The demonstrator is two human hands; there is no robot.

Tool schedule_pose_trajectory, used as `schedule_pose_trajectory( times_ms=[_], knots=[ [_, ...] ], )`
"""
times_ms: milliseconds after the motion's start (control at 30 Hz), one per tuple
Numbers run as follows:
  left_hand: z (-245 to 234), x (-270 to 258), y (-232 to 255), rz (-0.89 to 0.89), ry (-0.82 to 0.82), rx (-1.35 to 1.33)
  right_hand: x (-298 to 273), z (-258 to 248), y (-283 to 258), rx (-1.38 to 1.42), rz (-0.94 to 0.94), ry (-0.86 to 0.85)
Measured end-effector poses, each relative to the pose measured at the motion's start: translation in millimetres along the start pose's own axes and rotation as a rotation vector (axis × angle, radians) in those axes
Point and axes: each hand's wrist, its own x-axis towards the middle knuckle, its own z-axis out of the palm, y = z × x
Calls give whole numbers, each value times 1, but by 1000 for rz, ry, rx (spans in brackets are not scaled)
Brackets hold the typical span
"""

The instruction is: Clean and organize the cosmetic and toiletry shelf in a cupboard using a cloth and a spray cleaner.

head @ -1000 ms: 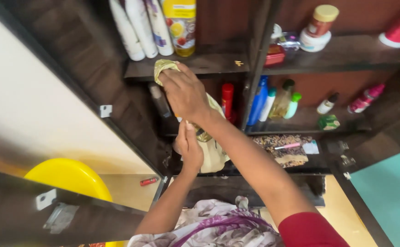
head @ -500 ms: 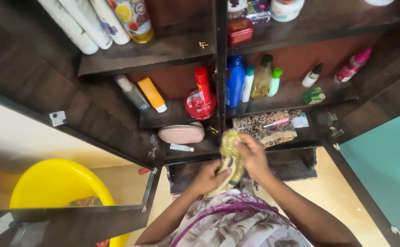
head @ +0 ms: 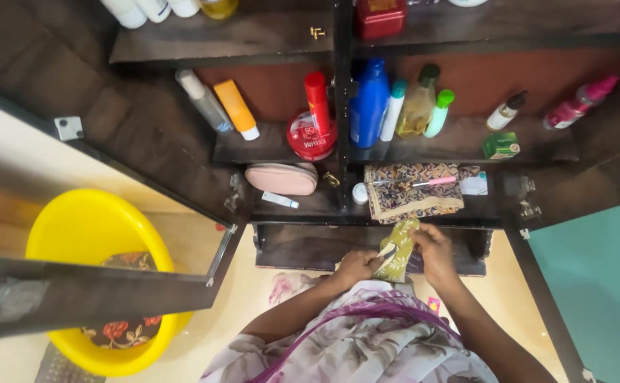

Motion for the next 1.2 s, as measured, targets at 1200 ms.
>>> schedule_pose_trajectory(
  times_ms=[1200],
  knots=[
    [-38,-76,55,258,748,421,-92,75,61,-794,-781,-187]
  ],
)
